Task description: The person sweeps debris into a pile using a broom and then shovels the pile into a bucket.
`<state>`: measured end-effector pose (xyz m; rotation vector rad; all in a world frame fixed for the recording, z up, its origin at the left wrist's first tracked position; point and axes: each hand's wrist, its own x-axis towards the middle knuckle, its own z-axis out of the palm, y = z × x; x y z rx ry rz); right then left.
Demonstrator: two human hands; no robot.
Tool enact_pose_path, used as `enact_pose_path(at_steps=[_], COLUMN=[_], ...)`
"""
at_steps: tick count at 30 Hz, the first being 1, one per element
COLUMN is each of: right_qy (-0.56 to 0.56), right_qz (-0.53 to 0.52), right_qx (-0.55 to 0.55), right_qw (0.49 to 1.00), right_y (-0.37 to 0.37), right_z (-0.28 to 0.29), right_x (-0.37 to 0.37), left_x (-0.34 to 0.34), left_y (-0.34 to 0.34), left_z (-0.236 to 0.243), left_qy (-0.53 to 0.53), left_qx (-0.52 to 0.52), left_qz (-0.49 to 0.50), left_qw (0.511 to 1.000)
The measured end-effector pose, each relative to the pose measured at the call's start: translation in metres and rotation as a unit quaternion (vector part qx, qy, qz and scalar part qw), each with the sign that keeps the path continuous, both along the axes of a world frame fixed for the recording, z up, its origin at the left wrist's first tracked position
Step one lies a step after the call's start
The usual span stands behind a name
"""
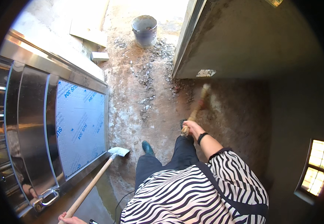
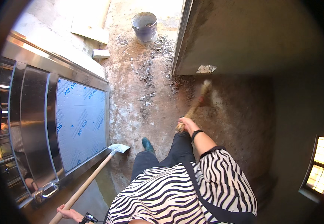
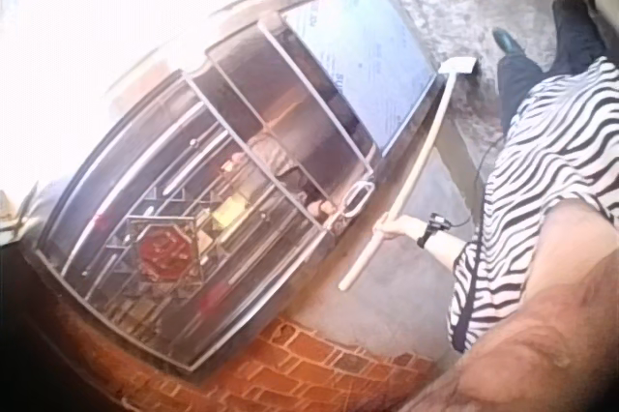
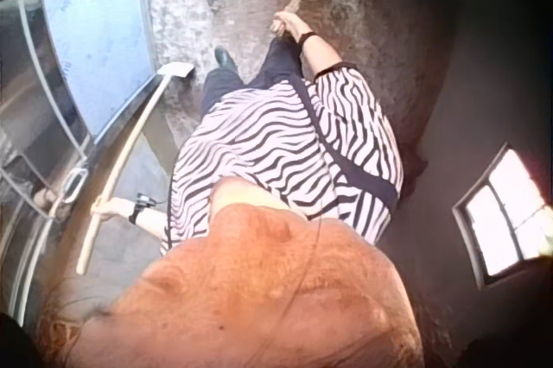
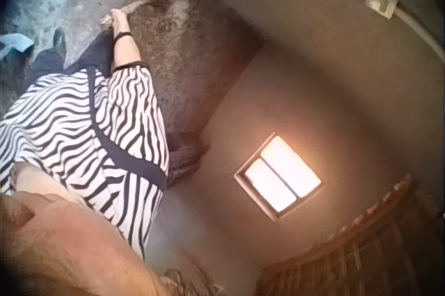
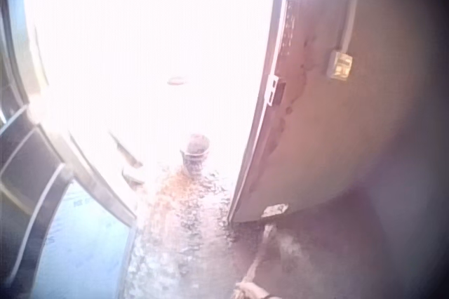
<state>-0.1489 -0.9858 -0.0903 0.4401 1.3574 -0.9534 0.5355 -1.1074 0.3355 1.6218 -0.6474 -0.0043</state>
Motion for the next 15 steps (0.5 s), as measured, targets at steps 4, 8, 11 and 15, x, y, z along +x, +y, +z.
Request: enact_pose_path(at_steps=[4, 8, 11, 15], right_qy=[0.094, 0.114, 0.073, 0.088], right_qz=[0.076, 0.18, 0.168, 0.112], right_qx=[0.064, 0.085, 0.077, 0.035], right_qw=[0.991, 0.973, 0.98, 0.989], right_y=[-0.038, -0.039, -0.033, 0.024], right_z=[0.001, 0.036, 0.077, 0.121], right_x=[0.101, 0.135, 0.136, 0.095], left_x=[0.029, 0.048, 0.031, 0.009], left_y=[-0.017, -0.039, -0.056, -0.057], left_z=[0.005, -0.005, -0.001, 0.003], left_qy=[-0.001, 0.024, 0.004, -0.029], left_qx=[-0.003, -0.043, -0.021, -0.025], left_qz=[-0.108, -0.214, -0.128, -0.154], left_qw=[0.994, 0.976, 0.992, 0.987])
